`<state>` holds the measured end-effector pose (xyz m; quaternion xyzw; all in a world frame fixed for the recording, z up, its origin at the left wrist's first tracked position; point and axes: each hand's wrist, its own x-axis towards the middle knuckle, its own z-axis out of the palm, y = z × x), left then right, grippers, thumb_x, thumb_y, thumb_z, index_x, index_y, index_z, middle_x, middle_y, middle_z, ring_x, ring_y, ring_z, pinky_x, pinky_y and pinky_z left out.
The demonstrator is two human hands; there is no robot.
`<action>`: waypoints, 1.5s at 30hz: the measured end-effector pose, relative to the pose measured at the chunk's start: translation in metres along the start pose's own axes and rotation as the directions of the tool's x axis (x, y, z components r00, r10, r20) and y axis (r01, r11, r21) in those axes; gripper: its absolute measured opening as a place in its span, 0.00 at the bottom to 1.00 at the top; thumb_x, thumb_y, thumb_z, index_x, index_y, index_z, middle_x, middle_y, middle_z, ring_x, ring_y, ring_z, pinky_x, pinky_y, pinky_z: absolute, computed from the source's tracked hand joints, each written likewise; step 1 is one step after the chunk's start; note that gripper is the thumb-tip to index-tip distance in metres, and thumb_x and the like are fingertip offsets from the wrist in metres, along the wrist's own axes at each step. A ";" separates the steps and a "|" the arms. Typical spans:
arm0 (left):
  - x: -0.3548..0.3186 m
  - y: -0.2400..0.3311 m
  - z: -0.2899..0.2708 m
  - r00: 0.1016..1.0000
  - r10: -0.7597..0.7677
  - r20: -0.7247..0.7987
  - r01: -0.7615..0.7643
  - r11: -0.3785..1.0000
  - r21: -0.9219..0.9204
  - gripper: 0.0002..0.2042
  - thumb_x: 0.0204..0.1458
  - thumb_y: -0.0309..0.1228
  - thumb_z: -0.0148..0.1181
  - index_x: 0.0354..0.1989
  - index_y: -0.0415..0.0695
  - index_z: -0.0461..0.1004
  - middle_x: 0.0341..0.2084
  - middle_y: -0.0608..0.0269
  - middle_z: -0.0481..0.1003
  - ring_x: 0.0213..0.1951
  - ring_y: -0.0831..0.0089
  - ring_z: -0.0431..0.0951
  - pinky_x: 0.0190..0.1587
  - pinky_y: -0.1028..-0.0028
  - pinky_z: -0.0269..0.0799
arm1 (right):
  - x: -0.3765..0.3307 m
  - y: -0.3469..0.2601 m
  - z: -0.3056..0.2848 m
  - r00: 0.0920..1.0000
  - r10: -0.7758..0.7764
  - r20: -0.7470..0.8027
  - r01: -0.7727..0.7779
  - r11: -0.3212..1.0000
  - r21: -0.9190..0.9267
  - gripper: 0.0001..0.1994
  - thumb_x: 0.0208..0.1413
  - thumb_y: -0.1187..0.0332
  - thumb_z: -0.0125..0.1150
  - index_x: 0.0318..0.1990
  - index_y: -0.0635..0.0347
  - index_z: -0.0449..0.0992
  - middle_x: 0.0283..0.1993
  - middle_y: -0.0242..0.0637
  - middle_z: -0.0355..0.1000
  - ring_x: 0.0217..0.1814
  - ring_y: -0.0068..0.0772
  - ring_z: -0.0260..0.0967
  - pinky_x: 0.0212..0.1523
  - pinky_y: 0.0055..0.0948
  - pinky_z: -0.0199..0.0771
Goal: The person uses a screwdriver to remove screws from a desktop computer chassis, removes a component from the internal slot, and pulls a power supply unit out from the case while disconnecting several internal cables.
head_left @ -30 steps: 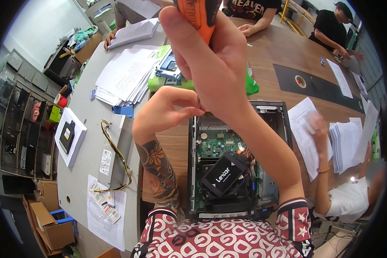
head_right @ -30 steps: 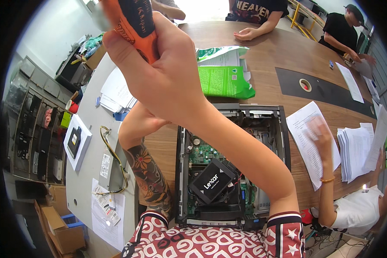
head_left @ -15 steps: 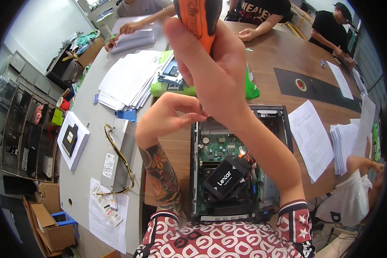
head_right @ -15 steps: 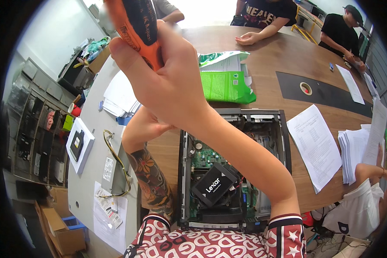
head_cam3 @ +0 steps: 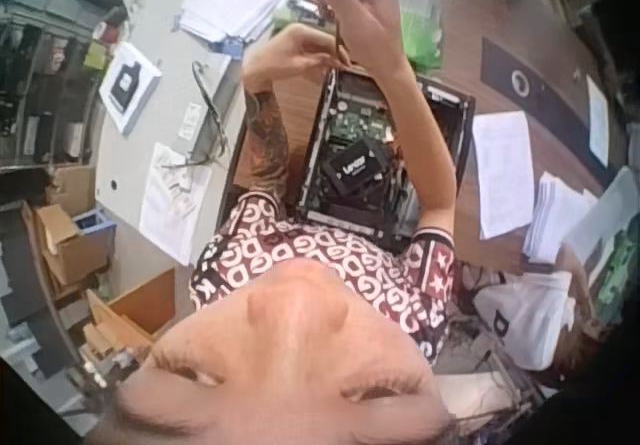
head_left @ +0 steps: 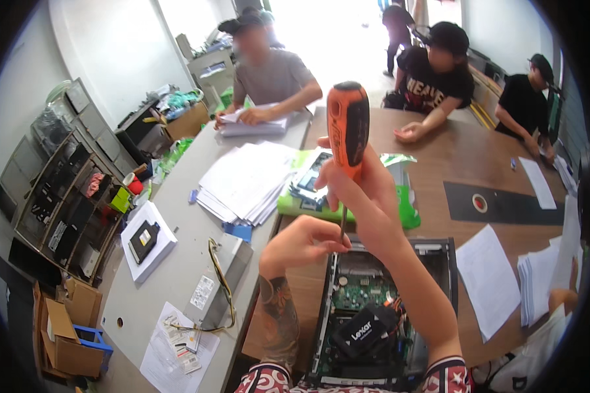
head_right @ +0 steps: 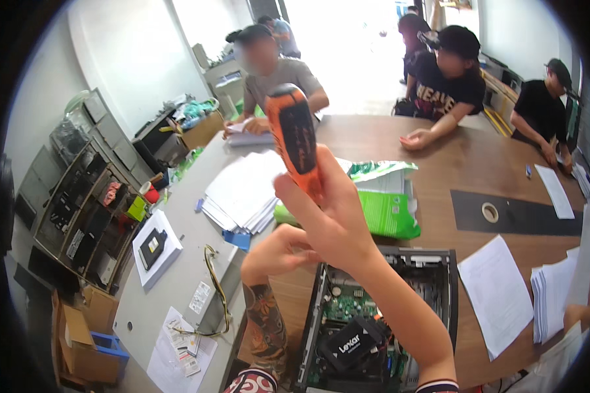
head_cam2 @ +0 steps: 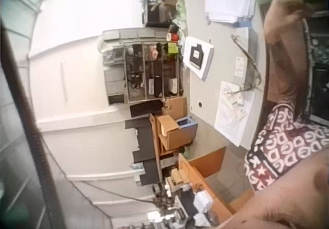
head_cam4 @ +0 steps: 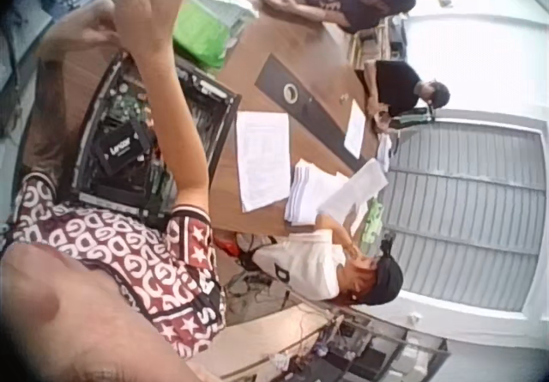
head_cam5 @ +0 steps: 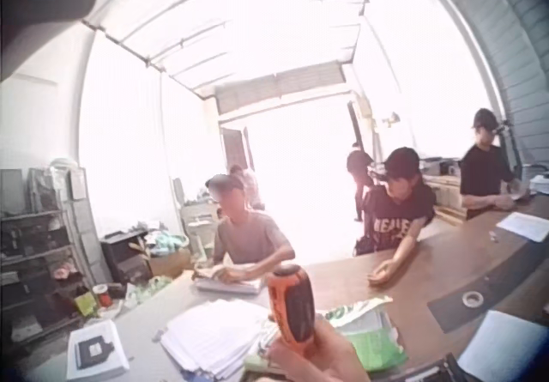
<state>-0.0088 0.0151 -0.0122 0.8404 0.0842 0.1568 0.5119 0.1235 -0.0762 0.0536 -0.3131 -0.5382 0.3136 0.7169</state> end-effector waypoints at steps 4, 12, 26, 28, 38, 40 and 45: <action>0.007 -0.017 0.004 0.999 0.033 0.038 -0.026 0.983 -0.184 0.08 0.52 0.15 0.53 0.39 0.31 0.77 0.33 0.55 0.81 0.40 0.72 0.81 0.46 0.74 0.75 | -0.004 0.004 -0.026 0.993 -0.017 0.115 0.020 1.000 -0.020 0.20 0.67 0.68 0.49 0.62 0.68 0.62 0.51 0.40 0.70 0.50 0.23 0.67 0.53 0.27 0.66; 0.006 -0.012 0.005 0.997 0.071 0.028 -0.067 0.990 -0.123 0.07 0.54 0.16 0.53 0.38 0.32 0.76 0.33 0.54 0.80 0.40 0.69 0.81 0.46 0.71 0.75 | -0.016 0.031 -0.041 0.974 0.075 0.212 -0.040 0.986 -0.164 0.29 0.71 0.51 0.37 0.67 0.67 0.60 0.63 0.46 0.66 0.64 0.36 0.65 0.63 0.38 0.62; 0.001 -0.013 0.003 0.998 0.015 -0.065 -0.015 1.000 0.002 0.05 0.49 0.22 0.65 0.33 0.36 0.79 0.25 0.59 0.79 0.31 0.73 0.78 0.38 0.73 0.73 | -0.023 0.014 -0.048 0.936 0.193 0.296 -0.143 0.973 -0.182 0.19 0.67 0.68 0.43 0.56 0.72 0.71 0.55 0.45 0.74 0.59 0.34 0.69 0.62 0.33 0.64; 0.001 -0.008 0.001 0.998 -0.017 -0.054 0.018 1.000 0.014 0.06 0.48 0.23 0.66 0.33 0.36 0.79 0.24 0.60 0.78 0.30 0.74 0.77 0.37 0.73 0.72 | -0.023 0.015 -0.053 0.935 0.182 0.306 -0.123 0.972 -0.201 0.18 0.66 0.69 0.44 0.56 0.71 0.72 0.54 0.44 0.74 0.59 0.34 0.69 0.61 0.32 0.65; 0.007 -0.020 0.002 0.999 0.032 0.000 -0.032 0.999 0.043 0.07 0.50 0.24 0.67 0.34 0.35 0.76 0.30 0.63 0.78 0.35 0.77 0.79 0.43 0.75 0.77 | -0.026 0.005 -0.059 0.966 0.182 0.182 -0.134 0.960 -0.247 0.12 0.63 0.73 0.54 0.50 0.68 0.77 0.46 0.38 0.76 0.47 0.22 0.71 0.49 0.25 0.70; 0.011 -0.022 0.005 0.999 0.042 0.006 -0.042 0.999 -0.010 0.07 0.49 0.24 0.67 0.34 0.35 0.76 0.31 0.63 0.79 0.36 0.77 0.80 0.43 0.75 0.77 | -0.026 0.006 -0.060 0.975 0.165 0.148 -0.121 0.955 -0.270 0.11 0.61 0.74 0.57 0.48 0.67 0.78 0.44 0.37 0.77 0.46 0.21 0.71 0.48 0.24 0.70; -0.006 -0.006 -0.001 0.999 0.018 -0.029 -0.020 0.997 -0.069 0.08 0.49 0.24 0.68 0.34 0.34 0.76 0.33 0.62 0.80 0.36 0.76 0.80 0.43 0.75 0.77 | -0.022 0.012 -0.047 0.991 0.055 0.120 -0.004 0.920 -0.392 0.09 0.54 0.72 0.68 0.40 0.66 0.79 0.37 0.33 0.77 0.42 0.19 0.71 0.45 0.22 0.70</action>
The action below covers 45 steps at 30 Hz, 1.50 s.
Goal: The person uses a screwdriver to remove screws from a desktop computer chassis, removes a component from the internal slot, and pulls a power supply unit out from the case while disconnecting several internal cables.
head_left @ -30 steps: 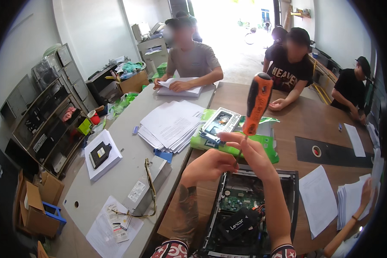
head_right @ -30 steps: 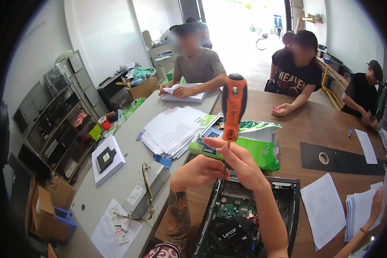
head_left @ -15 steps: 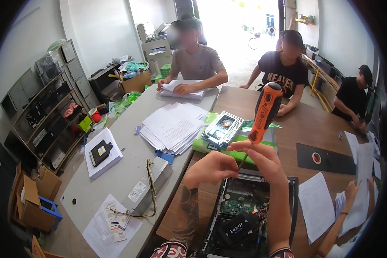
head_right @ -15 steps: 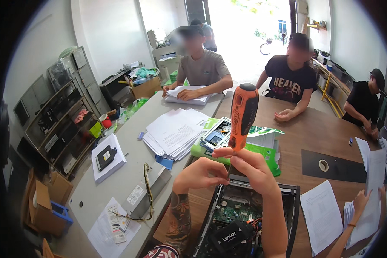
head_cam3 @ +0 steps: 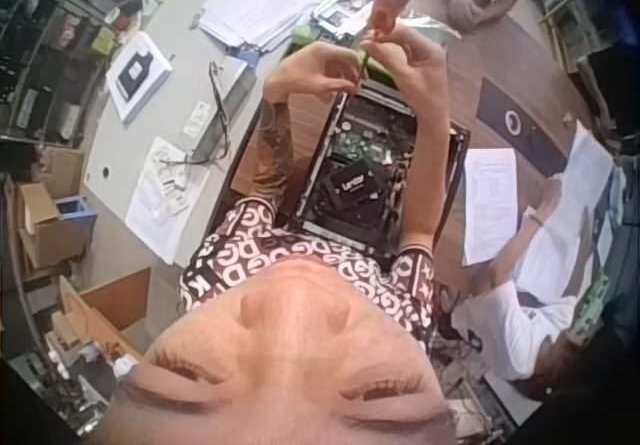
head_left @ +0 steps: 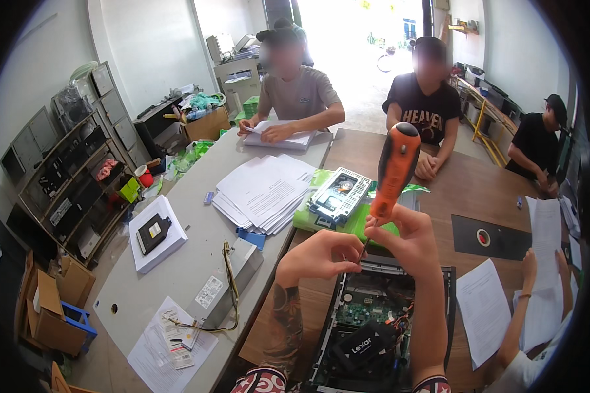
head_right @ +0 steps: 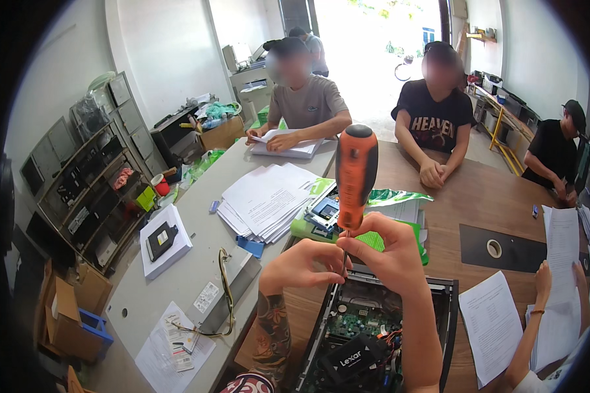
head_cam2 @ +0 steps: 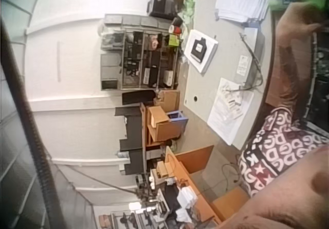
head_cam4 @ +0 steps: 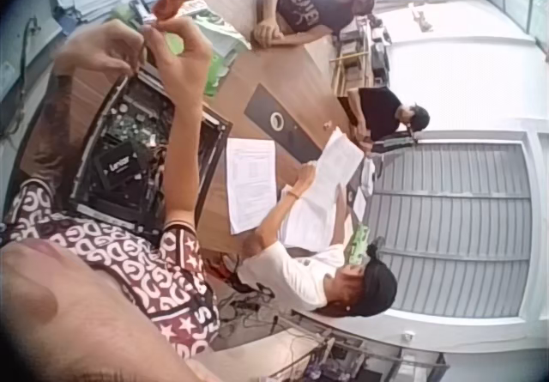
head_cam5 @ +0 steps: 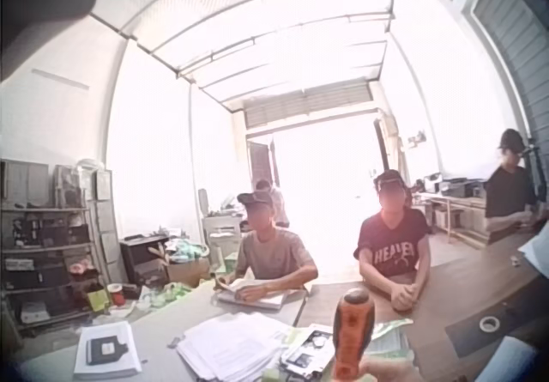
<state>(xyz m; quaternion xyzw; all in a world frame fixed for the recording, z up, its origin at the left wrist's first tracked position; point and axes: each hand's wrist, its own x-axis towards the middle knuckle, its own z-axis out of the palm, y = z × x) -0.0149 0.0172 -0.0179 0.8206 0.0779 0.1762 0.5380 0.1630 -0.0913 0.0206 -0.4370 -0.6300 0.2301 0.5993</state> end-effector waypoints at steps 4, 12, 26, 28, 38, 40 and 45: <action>0.004 -0.001 0.000 0.999 0.048 0.012 -0.047 0.998 -0.045 0.08 0.49 0.23 0.67 0.36 0.34 0.76 0.33 0.60 0.80 0.37 0.75 0.80 0.43 0.74 0.77 | 0.007 -0.006 0.002 0.997 0.079 -0.012 -0.079 0.993 -0.082 0.13 0.49 0.68 0.73 0.39 0.64 0.78 0.36 0.31 0.77 0.40 0.19 0.72 0.45 0.23 0.70; 0.002 0.000 -0.005 0.997 0.018 0.072 -0.025 0.996 0.090 0.09 0.49 0.15 0.58 0.39 0.31 0.77 0.35 0.57 0.80 0.40 0.71 0.82 0.48 0.73 0.76 | 0.038 -0.047 -0.021 0.859 0.119 0.497 0.001 0.972 -0.234 0.11 0.53 0.72 0.65 0.44 0.64 0.78 0.39 0.36 0.76 0.41 0.26 0.72 0.46 0.27 0.71; 0.001 -0.006 -0.005 0.990 0.076 0.116 -0.081 0.996 0.033 0.10 0.50 0.21 0.61 0.42 0.35 0.76 0.31 0.58 0.81 0.39 0.73 0.82 0.44 0.72 0.76 | -0.026 0.024 0.000 0.949 -0.107 0.296 0.148 0.982 -0.121 0.10 0.59 0.74 0.59 0.47 0.65 0.77 0.45 0.41 0.74 0.47 0.35 0.73 0.48 0.31 0.71; 0.000 -0.007 -0.005 0.996 0.029 0.084 -0.035 0.997 0.070 0.10 0.50 0.23 0.63 0.41 0.35 0.77 0.29 0.59 0.81 0.38 0.74 0.82 0.44 0.72 0.76 | -0.028 0.025 0.007 0.956 -0.105 0.273 0.142 0.983 -0.119 0.09 0.58 0.75 0.60 0.46 0.65 0.78 0.45 0.40 0.75 0.48 0.35 0.73 0.49 0.31 0.71; -0.010 0.014 -0.007 0.976 0.116 -0.187 -0.098 0.990 0.103 0.21 0.49 0.25 0.67 0.52 0.37 0.73 0.45 0.59 0.77 0.47 0.69 0.79 0.54 0.69 0.72 | -0.043 0.045 0.015 0.994 0.110 -0.005 -0.110 0.993 -0.031 0.09 0.54 0.71 0.67 0.42 0.62 0.80 0.38 0.38 0.78 0.42 0.29 0.76 0.47 0.27 0.73; -0.005 0.019 -0.002 0.971 0.148 -0.188 -0.134 0.987 0.084 0.20 0.50 0.26 0.67 0.52 0.36 0.73 0.47 0.56 0.76 0.50 0.66 0.77 0.55 0.68 0.71 | -0.041 0.044 0.014 0.993 0.119 -0.023 -0.120 0.993 -0.023 0.10 0.53 0.70 0.68 0.41 0.63 0.80 0.38 0.38 0.78 0.42 0.28 0.77 0.46 0.27 0.73; 0.010 0.020 0.009 0.934 0.263 -0.241 -0.256 0.965 0.060 0.11 0.56 0.24 0.62 0.45 0.33 0.75 0.41 0.53 0.78 0.45 0.68 0.78 0.52 0.68 0.72 | -0.040 0.043 0.015 0.997 0.080 0.010 -0.079 0.996 -0.038 0.10 0.53 0.71 0.69 0.41 0.64 0.77 0.37 0.33 0.76 0.40 0.22 0.72 0.45 0.24 0.71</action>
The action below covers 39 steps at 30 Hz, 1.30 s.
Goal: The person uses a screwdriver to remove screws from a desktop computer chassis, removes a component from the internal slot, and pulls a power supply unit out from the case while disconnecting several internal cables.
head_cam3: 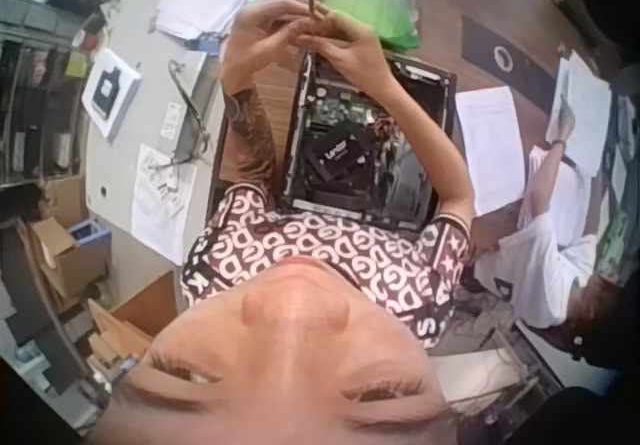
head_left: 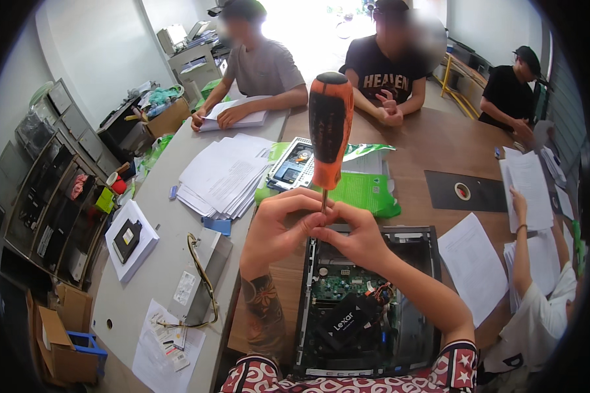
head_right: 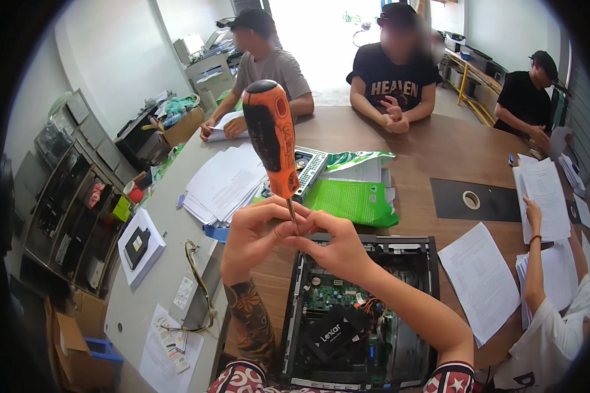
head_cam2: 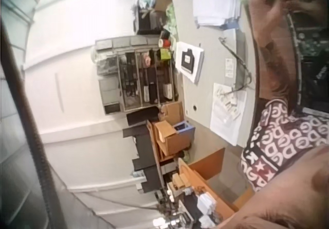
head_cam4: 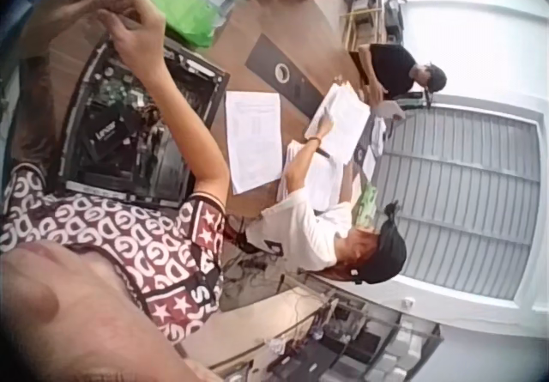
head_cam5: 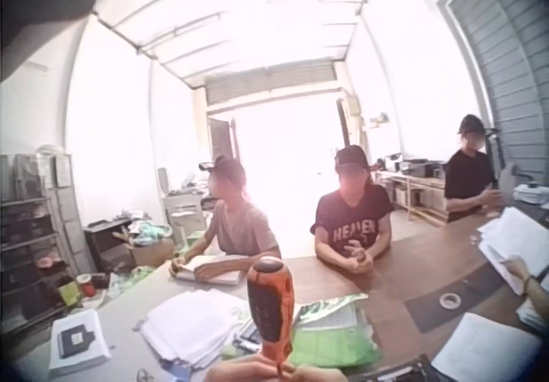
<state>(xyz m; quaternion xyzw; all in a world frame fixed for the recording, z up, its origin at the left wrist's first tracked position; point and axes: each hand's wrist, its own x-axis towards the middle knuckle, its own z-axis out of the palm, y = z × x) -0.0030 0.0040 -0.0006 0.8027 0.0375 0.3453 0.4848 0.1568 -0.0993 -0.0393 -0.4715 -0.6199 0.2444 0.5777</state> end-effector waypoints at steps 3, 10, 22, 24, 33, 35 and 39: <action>0.000 -0.006 0.001 0.998 0.053 -0.031 -0.052 0.999 0.017 0.07 0.56 0.23 0.61 0.41 0.33 0.76 0.36 0.56 0.79 0.41 0.72 0.79 0.46 0.72 0.73 | 0.000 -0.001 -0.003 0.999 -0.018 0.036 0.019 1.000 -0.020 0.13 0.54 0.69 0.67 0.45 0.63 0.78 0.39 0.35 0.79 0.45 0.28 0.76 0.47 0.28 0.73; -0.003 -0.007 0.003 0.984 -0.058 -0.169 0.052 0.998 -0.039 0.03 0.55 0.22 0.62 0.35 0.35 0.76 0.27 0.63 0.79 0.34 0.78 0.79 0.40 0.78 0.73 | -0.002 0.017 -0.002 0.974 -0.032 0.224 0.019 0.998 0.058 0.11 0.59 0.73 0.59 0.49 0.63 0.77 0.43 0.38 0.79 0.46 0.29 0.76 0.48 0.29 0.74; -0.005 -0.002 0.000 0.996 -0.022 -0.082 0.018 0.999 -0.052 0.08 0.49 0.19 0.66 0.36 0.34 0.74 0.33 0.61 0.78 0.36 0.78 0.78 0.43 0.77 0.75 | -0.006 0.023 0.002 0.993 0.041 0.107 -0.036 0.998 -0.050 0.09 0.53 0.68 0.69 0.37 0.63 0.78 0.33 0.34 0.79 0.35 0.24 0.75 0.38 0.26 0.73; -0.006 -0.007 -0.001 0.995 -0.032 -0.098 0.027 0.998 -0.051 0.08 0.48 0.17 0.66 0.36 0.34 0.74 0.32 0.58 0.78 0.37 0.74 0.79 0.44 0.73 0.76 | -0.006 0.020 0.005 0.993 0.076 0.087 -0.071 0.996 -0.058 0.09 0.52 0.67 0.70 0.35 0.61 0.78 0.32 0.31 0.78 0.36 0.22 0.76 0.37 0.25 0.72; -0.005 -0.003 0.002 0.986 -0.110 -0.128 0.096 0.989 -0.111 0.08 0.51 0.15 0.61 0.39 0.32 0.76 0.32 0.57 0.80 0.37 0.72 0.81 0.43 0.74 0.76 | -0.007 0.028 0.004 0.983 -0.060 0.174 0.049 0.997 0.066 0.10 0.56 0.69 0.65 0.43 0.63 0.79 0.39 0.37 0.80 0.38 0.26 0.77 0.41 0.26 0.75; -0.004 0.000 0.004 0.989 -0.117 -0.092 0.108 0.989 -0.102 0.09 0.52 0.14 0.59 0.41 0.32 0.75 0.32 0.54 0.79 0.39 0.68 0.81 0.44 0.70 0.77 | -0.007 0.029 0.005 0.986 -0.048 0.159 0.039 0.997 0.061 0.09 0.56 0.70 0.65 0.43 0.64 0.79 0.38 0.37 0.80 0.37 0.26 0.77 0.40 0.26 0.75; -0.004 0.004 0.005 0.982 -0.104 -0.156 0.082 0.986 -0.143 0.13 0.53 0.20 0.62 0.47 0.31 0.74 0.36 0.57 0.80 0.45 0.71 0.79 0.51 0.72 0.71 | -0.006 0.029 0.007 0.994 0.034 0.102 -0.038 0.999 0.031 0.08 0.56 0.70 0.66 0.40 0.65 0.79 0.33 0.38 0.79 0.34 0.25 0.76 0.39 0.26 0.75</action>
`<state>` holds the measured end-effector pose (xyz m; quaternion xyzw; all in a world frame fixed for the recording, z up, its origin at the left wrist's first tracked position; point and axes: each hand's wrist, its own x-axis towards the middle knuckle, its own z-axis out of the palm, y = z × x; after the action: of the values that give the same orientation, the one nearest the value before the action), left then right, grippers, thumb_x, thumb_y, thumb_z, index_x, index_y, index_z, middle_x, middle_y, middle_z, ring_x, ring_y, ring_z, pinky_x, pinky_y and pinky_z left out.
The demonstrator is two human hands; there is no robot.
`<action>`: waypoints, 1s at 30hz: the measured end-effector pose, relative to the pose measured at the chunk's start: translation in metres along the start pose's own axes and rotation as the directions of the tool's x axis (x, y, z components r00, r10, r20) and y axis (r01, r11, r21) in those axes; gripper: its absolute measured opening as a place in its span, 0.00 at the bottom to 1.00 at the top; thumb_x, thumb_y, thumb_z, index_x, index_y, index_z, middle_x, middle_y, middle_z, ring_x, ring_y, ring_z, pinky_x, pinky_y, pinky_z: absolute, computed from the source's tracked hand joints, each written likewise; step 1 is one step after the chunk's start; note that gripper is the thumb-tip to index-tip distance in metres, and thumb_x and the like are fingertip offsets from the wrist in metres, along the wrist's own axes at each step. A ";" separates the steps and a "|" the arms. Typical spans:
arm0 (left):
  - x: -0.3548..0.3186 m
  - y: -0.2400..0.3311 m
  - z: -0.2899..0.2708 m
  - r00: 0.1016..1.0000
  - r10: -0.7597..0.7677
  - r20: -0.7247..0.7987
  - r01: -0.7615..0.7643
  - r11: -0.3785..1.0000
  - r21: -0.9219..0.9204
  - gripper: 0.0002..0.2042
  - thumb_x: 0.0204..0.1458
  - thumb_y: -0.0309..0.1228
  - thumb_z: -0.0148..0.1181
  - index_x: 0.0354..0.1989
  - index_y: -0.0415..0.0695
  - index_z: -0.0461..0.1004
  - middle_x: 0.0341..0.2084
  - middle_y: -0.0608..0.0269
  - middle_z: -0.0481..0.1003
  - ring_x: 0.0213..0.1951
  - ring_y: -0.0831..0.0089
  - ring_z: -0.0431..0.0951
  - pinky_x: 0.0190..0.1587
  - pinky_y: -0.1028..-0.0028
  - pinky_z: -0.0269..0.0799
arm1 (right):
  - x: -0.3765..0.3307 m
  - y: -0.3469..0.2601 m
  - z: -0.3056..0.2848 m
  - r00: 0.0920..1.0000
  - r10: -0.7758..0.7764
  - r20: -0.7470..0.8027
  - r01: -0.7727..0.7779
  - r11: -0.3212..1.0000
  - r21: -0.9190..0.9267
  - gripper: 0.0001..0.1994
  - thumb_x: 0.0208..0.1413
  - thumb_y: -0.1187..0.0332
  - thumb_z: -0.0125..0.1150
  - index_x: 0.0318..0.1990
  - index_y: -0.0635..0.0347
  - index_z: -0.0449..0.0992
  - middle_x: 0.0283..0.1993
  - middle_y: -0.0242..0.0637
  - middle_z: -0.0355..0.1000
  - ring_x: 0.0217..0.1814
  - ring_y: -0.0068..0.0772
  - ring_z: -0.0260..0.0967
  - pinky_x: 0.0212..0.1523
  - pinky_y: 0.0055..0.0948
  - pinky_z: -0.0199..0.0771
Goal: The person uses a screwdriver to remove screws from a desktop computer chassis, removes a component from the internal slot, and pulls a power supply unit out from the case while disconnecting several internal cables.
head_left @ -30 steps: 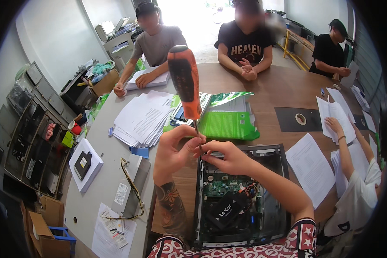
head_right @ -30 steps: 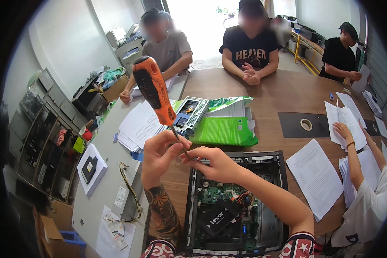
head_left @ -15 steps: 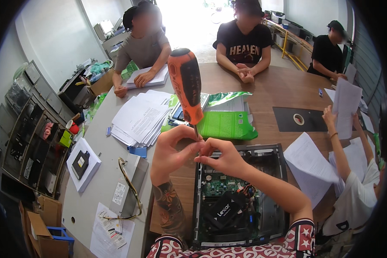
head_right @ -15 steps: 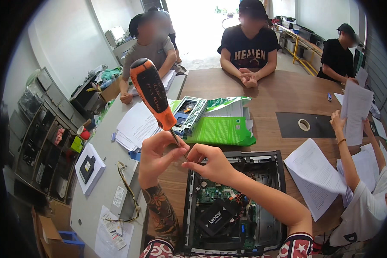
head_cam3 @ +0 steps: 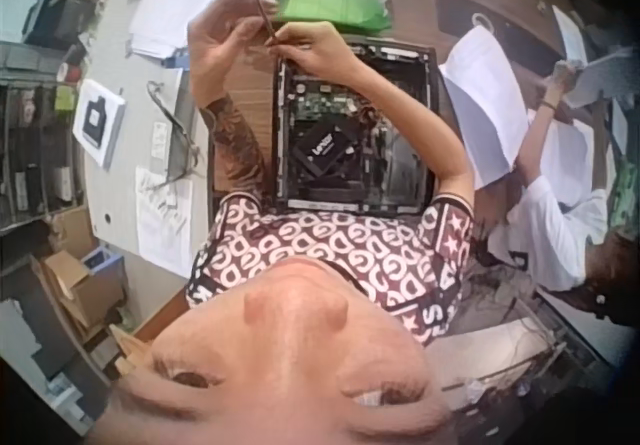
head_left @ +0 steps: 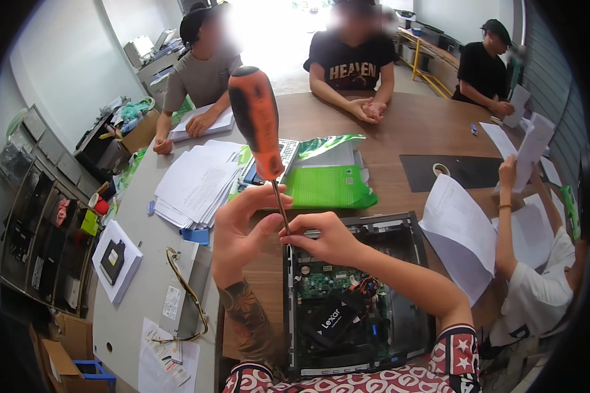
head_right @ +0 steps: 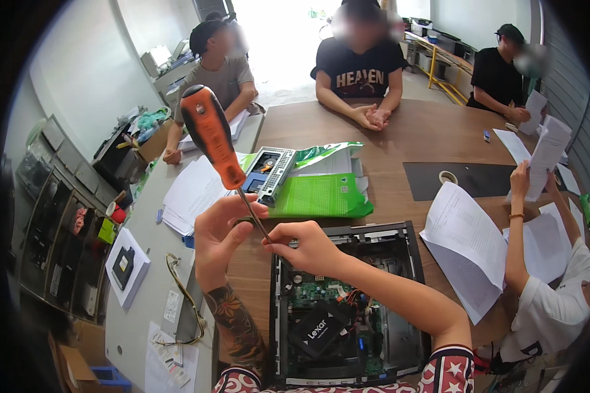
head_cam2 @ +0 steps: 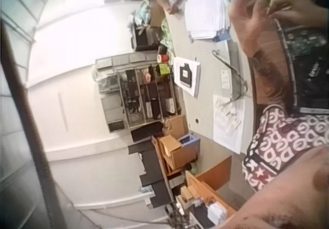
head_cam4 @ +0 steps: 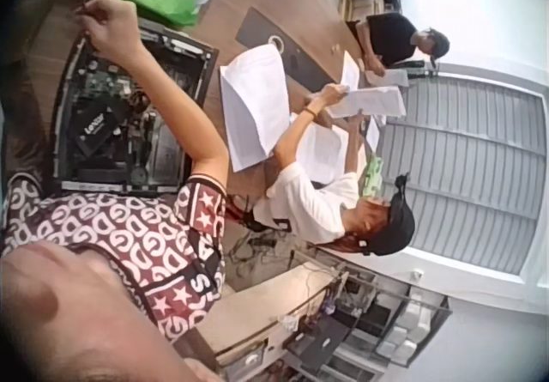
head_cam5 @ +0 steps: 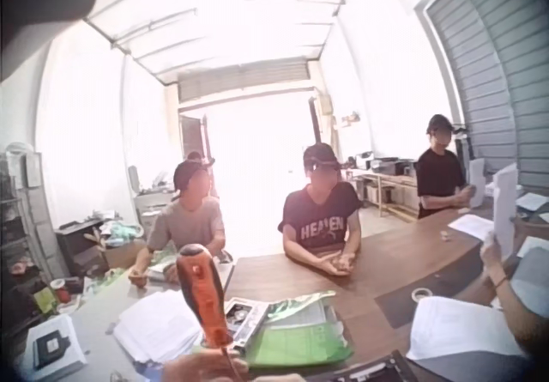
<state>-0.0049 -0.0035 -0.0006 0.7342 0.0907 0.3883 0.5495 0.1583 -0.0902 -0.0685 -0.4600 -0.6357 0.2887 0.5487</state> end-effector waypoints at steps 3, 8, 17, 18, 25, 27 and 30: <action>0.001 -0.004 -0.002 0.993 0.100 -0.057 -0.100 0.995 0.006 0.10 0.55 0.23 0.63 0.43 0.34 0.74 0.37 0.57 0.78 0.44 0.70 0.78 0.51 0.72 0.71 | -0.001 0.003 -0.001 0.996 0.060 -0.069 -0.061 0.998 -0.014 0.12 0.52 0.65 0.71 0.32 0.65 0.77 0.28 0.35 0.77 0.31 0.24 0.74 0.36 0.25 0.73; 0.001 -0.010 -0.007 0.993 0.085 -0.079 -0.086 0.996 -0.013 0.09 0.56 0.23 0.62 0.42 0.34 0.74 0.35 0.58 0.77 0.45 0.70 0.78 0.51 0.71 0.71 | 0.001 0.009 -0.001 0.988 0.057 -0.142 -0.064 0.997 -0.043 0.16 0.50 0.62 0.73 0.28 0.64 0.74 0.26 0.33 0.76 0.27 0.23 0.72 0.32 0.25 0.72; 0.006 -0.009 0.007 1.000 0.015 0.009 -0.016 0.997 0.075 0.11 0.53 0.21 0.63 0.44 0.34 0.75 0.35 0.61 0.79 0.40 0.77 0.79 0.46 0.77 0.74 | -0.002 0.001 -0.001 0.993 0.026 -0.113 -0.034 0.997 -0.065 0.13 0.51 0.66 0.72 0.31 0.65 0.75 0.28 0.35 0.77 0.30 0.22 0.74 0.34 0.24 0.75; 0.006 -0.009 0.007 1.000 0.021 0.004 -0.021 0.997 0.080 0.11 0.53 0.21 0.63 0.44 0.34 0.75 0.35 0.61 0.79 0.40 0.77 0.79 0.46 0.77 0.74 | -0.002 0.001 -0.001 0.994 0.019 -0.107 -0.026 0.998 -0.066 0.13 0.51 0.66 0.72 0.31 0.65 0.75 0.28 0.35 0.77 0.30 0.22 0.74 0.34 0.24 0.75; 0.004 -0.010 0.003 1.000 0.000 0.003 0.000 0.997 0.077 0.05 0.54 0.21 0.62 0.39 0.35 0.76 0.32 0.62 0.79 0.38 0.79 0.79 0.43 0.79 0.73 | 0.000 -0.002 -0.005 1.000 0.000 -0.025 -0.002 0.995 -0.104 0.11 0.52 0.65 0.71 0.34 0.64 0.77 0.29 0.33 0.78 0.31 0.24 0.75 0.35 0.25 0.76; 0.004 -0.009 0.003 1.000 -0.014 0.003 0.014 0.999 0.045 0.05 0.55 0.21 0.61 0.38 0.34 0.76 0.32 0.62 0.79 0.37 0.77 0.79 0.42 0.78 0.73 | 0.003 -0.004 -0.012 0.997 0.007 0.072 -0.007 1.000 -0.001 0.10 0.54 0.66 0.69 0.39 0.62 0.79 0.33 0.35 0.78 0.34 0.25 0.76 0.38 0.26 0.76; 0.003 -0.013 0.002 1.000 -0.002 -0.030 0.004 0.997 0.074 0.04 0.55 0.20 0.60 0.37 0.34 0.76 0.32 0.62 0.78 0.36 0.76 0.80 0.41 0.78 0.74 | 0.002 -0.007 -0.018 0.986 0.064 0.153 -0.062 0.998 -0.015 0.09 0.57 0.71 0.65 0.44 0.63 0.79 0.42 0.36 0.79 0.42 0.23 0.76 0.44 0.25 0.76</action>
<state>0.0027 0.0019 -0.0106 0.7479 0.1143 0.3948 0.5213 0.1741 -0.0939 -0.0578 -0.4590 -0.6626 0.3371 0.4864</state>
